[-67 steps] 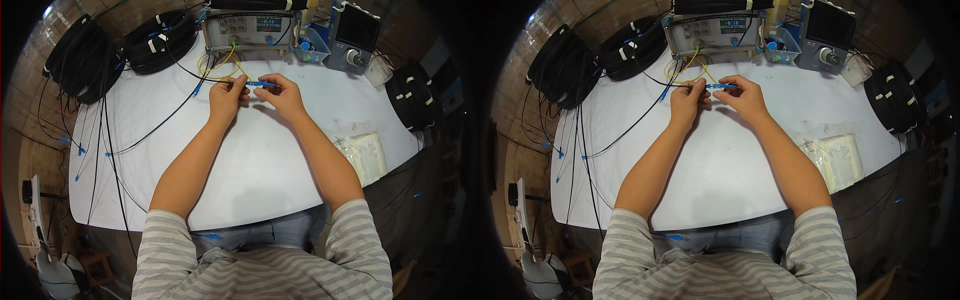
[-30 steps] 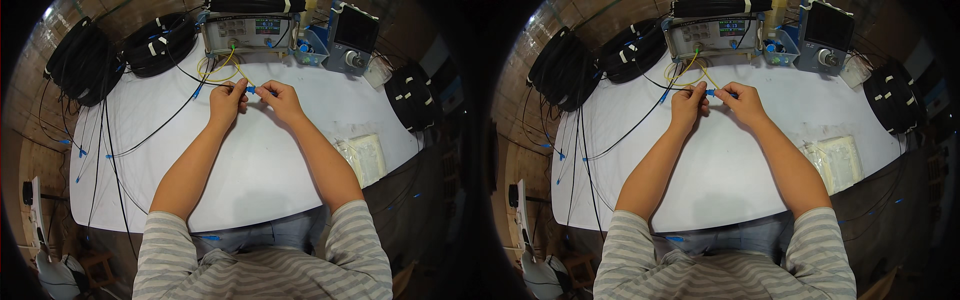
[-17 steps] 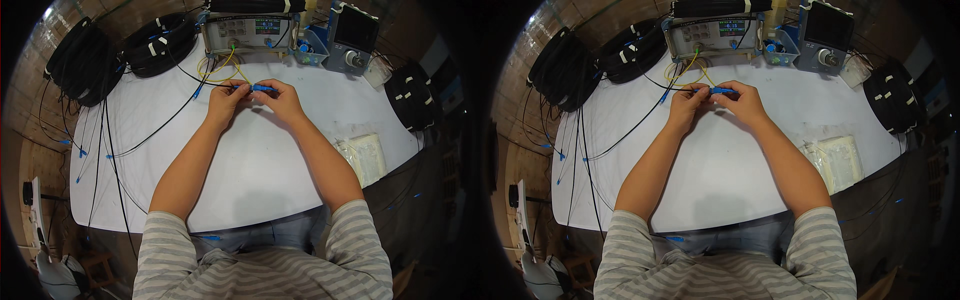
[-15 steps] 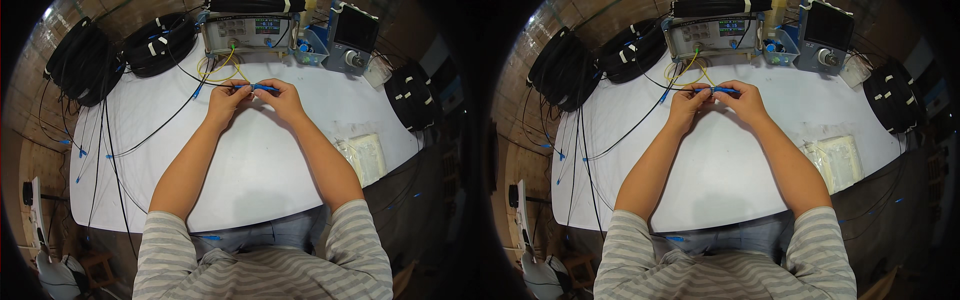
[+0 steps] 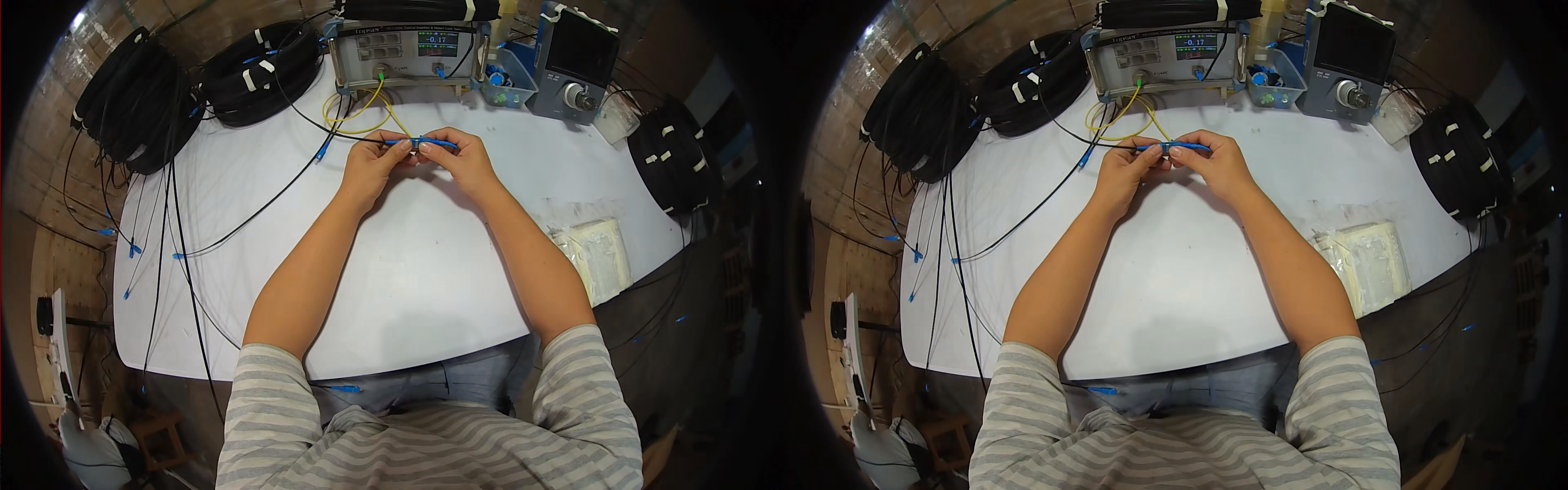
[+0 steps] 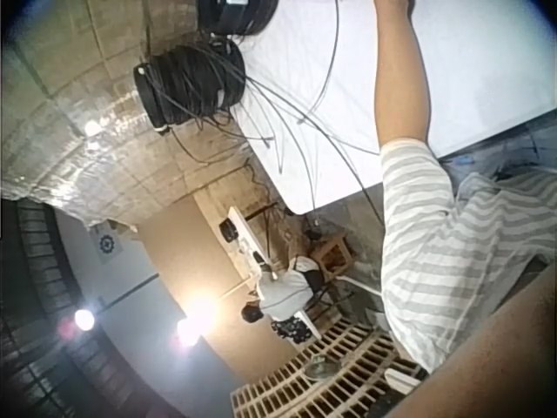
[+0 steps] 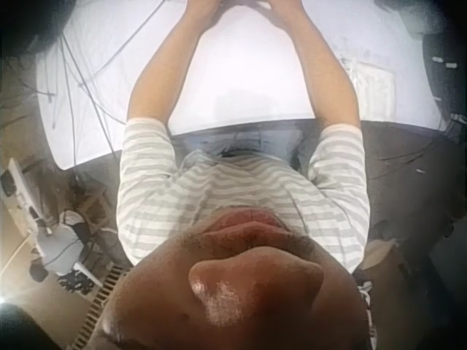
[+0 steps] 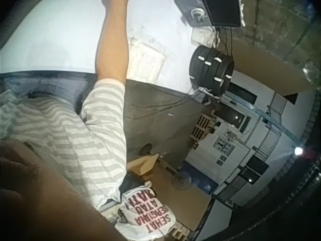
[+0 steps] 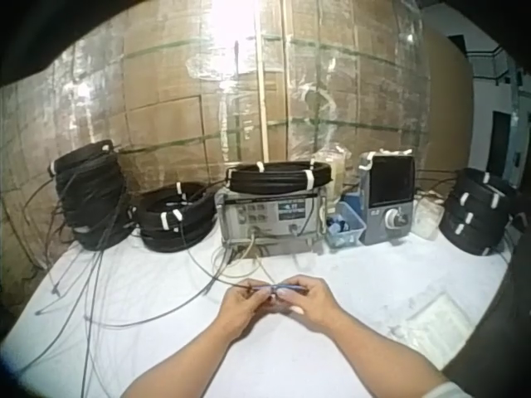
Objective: Testing and configuring electronic connectors using an oscilloscope and testing equipment on a workbench.
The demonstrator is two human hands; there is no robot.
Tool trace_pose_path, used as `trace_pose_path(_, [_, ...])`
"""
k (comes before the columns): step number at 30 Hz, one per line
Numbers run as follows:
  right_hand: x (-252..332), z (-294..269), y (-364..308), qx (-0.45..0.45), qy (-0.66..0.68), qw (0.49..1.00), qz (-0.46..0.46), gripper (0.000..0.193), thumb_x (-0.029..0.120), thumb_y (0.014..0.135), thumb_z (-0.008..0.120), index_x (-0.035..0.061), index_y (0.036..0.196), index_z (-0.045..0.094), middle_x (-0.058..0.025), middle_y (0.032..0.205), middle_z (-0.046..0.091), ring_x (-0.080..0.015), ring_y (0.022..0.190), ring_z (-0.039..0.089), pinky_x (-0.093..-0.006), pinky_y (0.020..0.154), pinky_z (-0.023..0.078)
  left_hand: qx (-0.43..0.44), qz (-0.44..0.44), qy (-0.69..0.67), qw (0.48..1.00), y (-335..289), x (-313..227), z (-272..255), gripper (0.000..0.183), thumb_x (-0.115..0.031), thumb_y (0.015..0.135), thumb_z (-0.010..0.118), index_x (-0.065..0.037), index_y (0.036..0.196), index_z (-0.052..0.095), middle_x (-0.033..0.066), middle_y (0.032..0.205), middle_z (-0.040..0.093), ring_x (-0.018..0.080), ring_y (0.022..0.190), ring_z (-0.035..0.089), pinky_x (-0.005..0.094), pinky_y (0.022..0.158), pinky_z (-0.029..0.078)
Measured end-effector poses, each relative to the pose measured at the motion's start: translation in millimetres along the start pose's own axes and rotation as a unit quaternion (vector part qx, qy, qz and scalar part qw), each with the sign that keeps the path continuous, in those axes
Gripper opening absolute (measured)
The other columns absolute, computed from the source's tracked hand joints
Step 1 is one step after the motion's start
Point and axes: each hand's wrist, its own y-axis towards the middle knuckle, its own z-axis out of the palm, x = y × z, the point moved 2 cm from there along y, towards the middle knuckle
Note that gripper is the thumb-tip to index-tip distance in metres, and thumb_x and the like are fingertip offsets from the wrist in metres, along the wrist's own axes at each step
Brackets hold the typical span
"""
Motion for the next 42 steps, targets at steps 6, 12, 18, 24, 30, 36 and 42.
trace_pose_path(6, [-0.5, 0.8, -0.1, 0.000, 0.002, 1.000, -0.001, 0.023, 0.014, 0.089, 0.069, -0.0026, 0.104, 0.066, -0.0079, 0.093, 0.070, -0.0130, 0.084, 0.065, -0.0257, 0.078, 0.051, 0.007, -0.001, -0.003, 1.000, -1.0, -1.8, 0.8, 0.024, -0.013, 0.092, 0.066, 0.004, 0.105, 0.058, 0.0115, 0.093, 0.067, 0.0152, 0.081, 0.065, 0.0273, 0.078, 0.055])
trace_pose_path(12, [-6.1, -1.6, 2.0, -0.023, 0.026, 0.999, 0.010, 0.025, 0.015, 0.089, 0.069, -0.0024, 0.107, 0.067, -0.0091, 0.095, 0.070, -0.0133, 0.086, 0.066, -0.0256, 0.080, 0.052, -0.023, -0.017, -0.042, 0.999, 0.8, 0.3, -1.8, 0.027, -0.017, 0.092, 0.066, 0.002, 0.108, 0.057, 0.0117, 0.092, 0.067, 0.0165, 0.082, 0.066, 0.0291, 0.077, 0.056])
trace_pose_path(18, [-5.9, -4.5, 1.4, -0.032, 0.040, 0.998, 0.022, 0.027, 0.016, 0.089, 0.070, -0.0016, 0.110, 0.067, -0.0087, 0.095, 0.070, -0.0130, 0.089, 0.066, -0.0250, 0.082, 0.052, -0.034, -0.016, -0.035, 0.999, 0.9, 1.0, -1.3, 0.027, -0.017, 0.091, 0.068, 0.002, 0.108, 0.058, 0.0110, 0.092, 0.067, 0.0172, 0.083, 0.066, 0.0301, 0.077, 0.057])
trace_pose_path(24, [-6.8, -7.5, 1.3, -0.019, 0.006, 1.000, 0.017, 0.028, 0.017, 0.088, 0.072, -0.0009, 0.109, 0.068, -0.0073, 0.094, 0.071, -0.0113, 0.087, 0.064, -0.0238, 0.079, 0.050, -0.031, -0.004, -0.001, 0.999, 1.4, 0.3, -1.2, 0.023, -0.015, 0.090, 0.068, 0.001, 0.104, 0.060, 0.0098, 0.092, 0.067, 0.0165, 0.083, 0.066, 0.0273, 0.077, 0.055])
trace_pose_path(30, [-5.5, -2.9, -0.1, -0.021, 0.009, 1.000, 0.013, 0.027, 0.017, 0.087, 0.073, -0.0006, 0.107, 0.069, -0.0058, 0.092, 0.071, -0.0103, 0.085, 0.062, -0.0234, 0.076, 0.048, -0.027, -0.004, 0.002, 1.000, 1.1, 1.1, -3.9, 0.022, -0.016, 0.089, 0.069, 0.000, 0.103, 0.061, 0.0088, 0.092, 0.067, 0.0157, 0.082, 0.065, 0.0257, 0.076, 0.054])
trace_pose_path(36, [-7.8, -4.9, -0.7, -0.022, -0.004, 1.000, 0.022, 0.027, 0.017, 0.086, 0.073, -0.0003, 0.107, 0.069, -0.0047, 0.090, 0.070, -0.0086, 0.083, 0.060, -0.0223, 0.073, 0.047, -0.025, -0.011, 0.015, 1.000, -1.2, -1.8, 0.6, 0.024, -0.018, 0.089, 0.070, 0.000, 0.102, 0.061, 0.0093, 0.093, 0.067, 0.0153, 0.083, 0.065, 0.0245, 0.077, 0.052])
trace_pose_path(42, [-5.9, 0.6, 1.4, -0.047, 0.027, 0.998, 0.014, 0.027, 0.018, 0.086, 0.074, 0.0007, 0.106, 0.070, -0.0030, 0.090, 0.069, -0.0068, 0.081, 0.059, -0.0207, 0.069, 0.045, -0.035, -0.008, -0.014, 0.999, 1.7, 0.3, -0.3, 0.028, -0.019, 0.090, 0.069, 0.002, 0.107, 0.061, 0.0107, 0.098, 0.067, 0.0176, 0.090, 0.066, 0.0278, 0.081, 0.054])
